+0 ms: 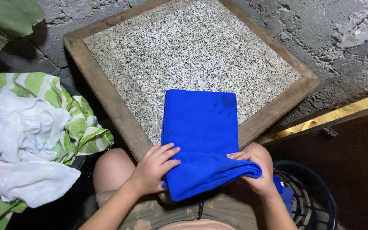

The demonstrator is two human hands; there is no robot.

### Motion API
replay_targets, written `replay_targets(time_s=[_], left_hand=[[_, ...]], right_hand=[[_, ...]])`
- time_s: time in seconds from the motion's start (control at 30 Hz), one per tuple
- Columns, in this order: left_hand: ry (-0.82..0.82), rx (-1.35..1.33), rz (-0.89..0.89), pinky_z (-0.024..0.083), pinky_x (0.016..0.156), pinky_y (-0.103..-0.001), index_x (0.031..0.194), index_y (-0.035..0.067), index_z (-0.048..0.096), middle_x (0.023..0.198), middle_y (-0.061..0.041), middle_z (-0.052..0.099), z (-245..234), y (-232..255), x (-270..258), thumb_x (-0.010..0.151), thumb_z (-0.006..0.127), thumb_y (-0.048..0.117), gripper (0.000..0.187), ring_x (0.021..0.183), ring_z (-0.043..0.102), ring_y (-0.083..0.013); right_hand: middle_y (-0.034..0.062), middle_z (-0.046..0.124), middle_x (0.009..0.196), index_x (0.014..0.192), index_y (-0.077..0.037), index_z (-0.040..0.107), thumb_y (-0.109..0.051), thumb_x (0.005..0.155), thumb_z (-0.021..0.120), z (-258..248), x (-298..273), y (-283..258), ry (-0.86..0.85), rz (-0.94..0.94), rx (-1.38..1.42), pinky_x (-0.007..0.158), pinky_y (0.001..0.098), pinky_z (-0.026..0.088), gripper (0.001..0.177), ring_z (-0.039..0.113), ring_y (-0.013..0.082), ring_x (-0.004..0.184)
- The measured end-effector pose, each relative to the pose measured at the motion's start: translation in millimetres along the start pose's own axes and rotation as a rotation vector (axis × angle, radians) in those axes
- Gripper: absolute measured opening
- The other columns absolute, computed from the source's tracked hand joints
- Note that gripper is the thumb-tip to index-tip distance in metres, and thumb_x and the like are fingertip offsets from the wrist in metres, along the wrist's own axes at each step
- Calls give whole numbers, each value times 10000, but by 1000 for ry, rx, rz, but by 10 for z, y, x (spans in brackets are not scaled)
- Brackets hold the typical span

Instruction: The person folds a blue towel and a white towel on a low granite-topped table, smoothing and aligning edges, then places the folded blue towel into a black laundry basket. The white towel is folded but not placed in the basket.

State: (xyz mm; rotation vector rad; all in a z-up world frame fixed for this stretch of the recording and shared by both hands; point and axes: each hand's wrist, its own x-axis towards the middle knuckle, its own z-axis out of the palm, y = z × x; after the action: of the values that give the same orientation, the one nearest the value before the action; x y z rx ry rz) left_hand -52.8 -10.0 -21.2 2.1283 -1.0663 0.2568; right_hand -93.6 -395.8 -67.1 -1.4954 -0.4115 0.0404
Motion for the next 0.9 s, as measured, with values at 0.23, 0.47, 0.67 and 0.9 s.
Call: replay_targets(time_s=[0.23, 0.47, 0.67, 0.9], left_hand=[[44, 175, 21, 361, 1125, -623, 1077, 118, 729, 1332, -164, 668, 159, 225, -34, 699, 746, 177, 383, 1338, 580, -378], [114, -315, -175, 580, 892, -406, 1059, 24, 707, 1062, -164, 745, -56, 119, 146, 780, 787, 194, 337, 994, 739, -354], [134, -481, -783, 575, 732, -352, 1002, 36, 731, 875, -106, 783, -6, -368, 732, 802, 698, 172, 244, 783, 731, -196], [309, -510, -1028, 589, 788, -375, 1089, -20, 732, 981, -134, 789, 261, -972, 1056, 823, 775, 339, 449, 862, 746, -224]], right_hand=[[182, 726, 1188, 1046, 13, 667, -117, 845, 812, 100, 24, -167, 27, 56, -86, 1044, 433, 503, 280, 676, 324, 1162], [119, 761, 1125, 1089, -2, 701, -59, 761, 752, -43, 188, -589, 27, 2, -364, 1014, 378, 524, 337, 700, 235, 1096], [63, 736, 1100, 1203, -8, 688, -151, 876, 715, -110, 1012, -468, 343, 221, -300, 935, 317, 536, 359, 675, 145, 1000], [82, 727, 1054, 1224, -2, 634, -236, 969, 658, -212, 1837, 7, 272, 546, -87, 811, 350, 575, 347, 676, 153, 891]])
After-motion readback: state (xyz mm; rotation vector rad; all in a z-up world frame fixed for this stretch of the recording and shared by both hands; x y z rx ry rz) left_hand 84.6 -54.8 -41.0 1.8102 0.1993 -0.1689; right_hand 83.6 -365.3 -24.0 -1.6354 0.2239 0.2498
